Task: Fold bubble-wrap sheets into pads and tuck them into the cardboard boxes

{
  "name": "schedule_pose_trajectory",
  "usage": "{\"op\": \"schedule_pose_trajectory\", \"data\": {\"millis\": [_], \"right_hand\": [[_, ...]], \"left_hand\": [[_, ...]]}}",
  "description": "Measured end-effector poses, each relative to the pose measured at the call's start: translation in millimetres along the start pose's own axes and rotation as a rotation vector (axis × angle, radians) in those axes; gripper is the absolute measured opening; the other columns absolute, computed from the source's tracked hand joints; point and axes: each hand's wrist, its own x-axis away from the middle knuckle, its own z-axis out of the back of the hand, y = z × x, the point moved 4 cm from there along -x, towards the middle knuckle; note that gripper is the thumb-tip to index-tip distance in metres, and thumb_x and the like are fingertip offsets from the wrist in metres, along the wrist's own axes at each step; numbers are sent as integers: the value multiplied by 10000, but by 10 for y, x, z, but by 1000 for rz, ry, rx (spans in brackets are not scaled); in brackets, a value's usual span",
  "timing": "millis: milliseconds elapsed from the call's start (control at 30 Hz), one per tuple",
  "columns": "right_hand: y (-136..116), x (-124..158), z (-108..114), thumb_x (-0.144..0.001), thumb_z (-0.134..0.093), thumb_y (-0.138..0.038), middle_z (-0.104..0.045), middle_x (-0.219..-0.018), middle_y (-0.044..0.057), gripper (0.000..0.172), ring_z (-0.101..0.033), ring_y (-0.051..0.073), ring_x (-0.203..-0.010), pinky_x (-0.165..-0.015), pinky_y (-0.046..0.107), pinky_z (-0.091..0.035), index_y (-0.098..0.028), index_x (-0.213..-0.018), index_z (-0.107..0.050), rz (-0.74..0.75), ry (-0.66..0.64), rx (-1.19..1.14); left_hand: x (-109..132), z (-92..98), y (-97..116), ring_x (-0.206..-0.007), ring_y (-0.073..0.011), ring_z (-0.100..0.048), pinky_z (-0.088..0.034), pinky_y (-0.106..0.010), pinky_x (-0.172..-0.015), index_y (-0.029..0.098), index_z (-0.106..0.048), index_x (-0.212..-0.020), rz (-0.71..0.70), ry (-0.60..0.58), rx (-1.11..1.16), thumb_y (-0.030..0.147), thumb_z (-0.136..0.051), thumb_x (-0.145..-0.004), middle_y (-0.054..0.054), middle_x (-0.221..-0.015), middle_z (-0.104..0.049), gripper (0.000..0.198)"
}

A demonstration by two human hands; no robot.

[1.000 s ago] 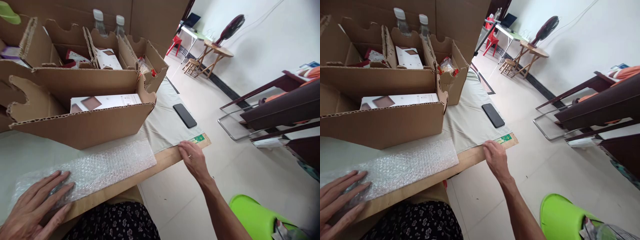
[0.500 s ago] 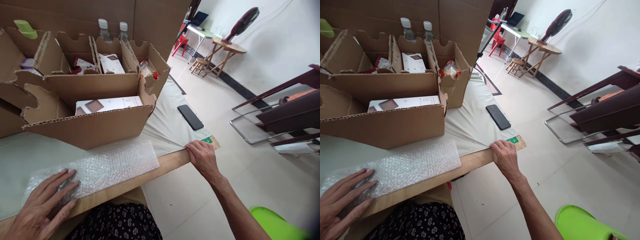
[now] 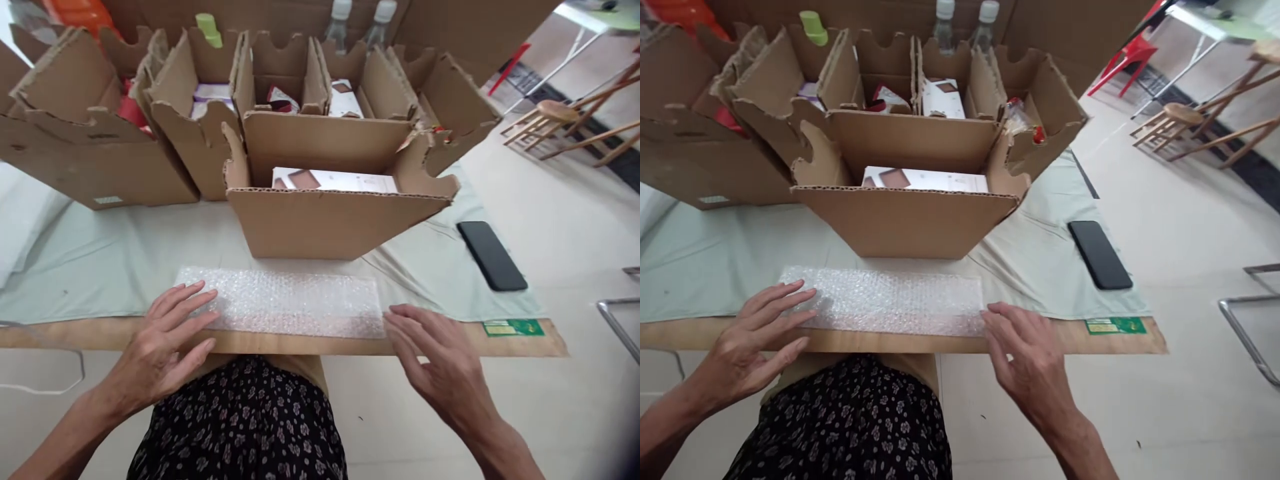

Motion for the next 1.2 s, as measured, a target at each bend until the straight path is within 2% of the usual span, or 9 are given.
{"op": "schedule_pose_trajectory", "data": {"millis": [233,400,533,633,733,900,1033,1133,1200], "right_hand": [[-313,-113,-360,-1028,-562,-250,-758,-1284,97,210,-712,294,-1164,-909,436,-524,-231,-1198,-683,108,-128,-117],[-50,23,-212,-1037,-556,-317,-736,-1295,121,252,-708,298,-1130,-916,445,-527,-230,-1248,-663,4,-75,-54],[222,5,-291,-1049,-485,-467,-724,-1298,147,411,-702,340,-1082,-861,482,-530,-225,-1351,-623,-99,-68,96],[305,-99,-520,-1044,-404,-579,-702,-1330,183,532,-691,382,-1105,-819,509,-531,-203,-1364,-602,-93,-111,197],[268,-192,-650,-1048,-390,-547,-704,-1329,183,448,-693,380,-1121,-800,509,-530,-215,-1224,-634,-82,-115,202],[65,-189,-410,-1035,-508,-474,-788,-1067,82,243,-756,282,-901,-734,418,-559,-268,-974,-621,-125,-36,-72],[-213,-19,-224,-960,-662,-492,-788,-990,61,379,-771,252,-804,-645,346,-622,-300,-1286,-656,-360,-11,-338],[-699,134,-436,-975,-677,-383,-801,-1118,71,614,-795,226,-848,-704,312,-662,-323,-1555,-486,-449,-155,-687],[-1073,207,-674,-1011,-625,-369,-726,-1372,98,566,-772,249,-1109,-880,346,-663,-332,-1560,-493,-510,-187,-906]], "left_hand": [[168,-61,-178,-1437,-342,-524,-462,-581,-1165,234,-643,-1302,44,-23,-11,219,-623,-987,-116,-1457,-646,316],[236,115,-399,-1138,-343,-666,-543,-554,-995,209,-681,-1214,272,170,-208,317,-587,-1005,-135,-1200,-711,253],[196,97,-511,-950,-350,-627,-545,-535,-845,181,-725,-1065,430,145,-354,516,-585,-965,-150,-1042,-687,377],[110,4,-457,-917,-321,-609,-529,-492,-826,188,-708,-934,425,149,-280,452,-621,-934,-131,-990,-682,278],[42,-80,-353,-907,-279,-615,-515,-447,-828,210,-646,-809,440,168,-198,316,-576,-939,-101,-967,-688,182],[-1,38,-275,-810,-231,-688,-531,-362,-711,222,-591,-810,576,146,38,326,-532,-931,-50,-860,-702,170],[-103,447,-477,-702,-200,-711,-545,-300,-616,214,-649,-1017,723,160,220,445,-614,-898,-18,-835,-751,262],[-409,747,-713,-864,-220,-740,-581,-326,-749,219,-680,-1138,597,216,62,402,-628,-888,-43,-1011,-784,314],[-702,795,-892,-978,-229,-737,-581,-359,-879,221,-679,-1202,482,238,-39,320,-615,-895,-51,-1138,-778,328]]}}
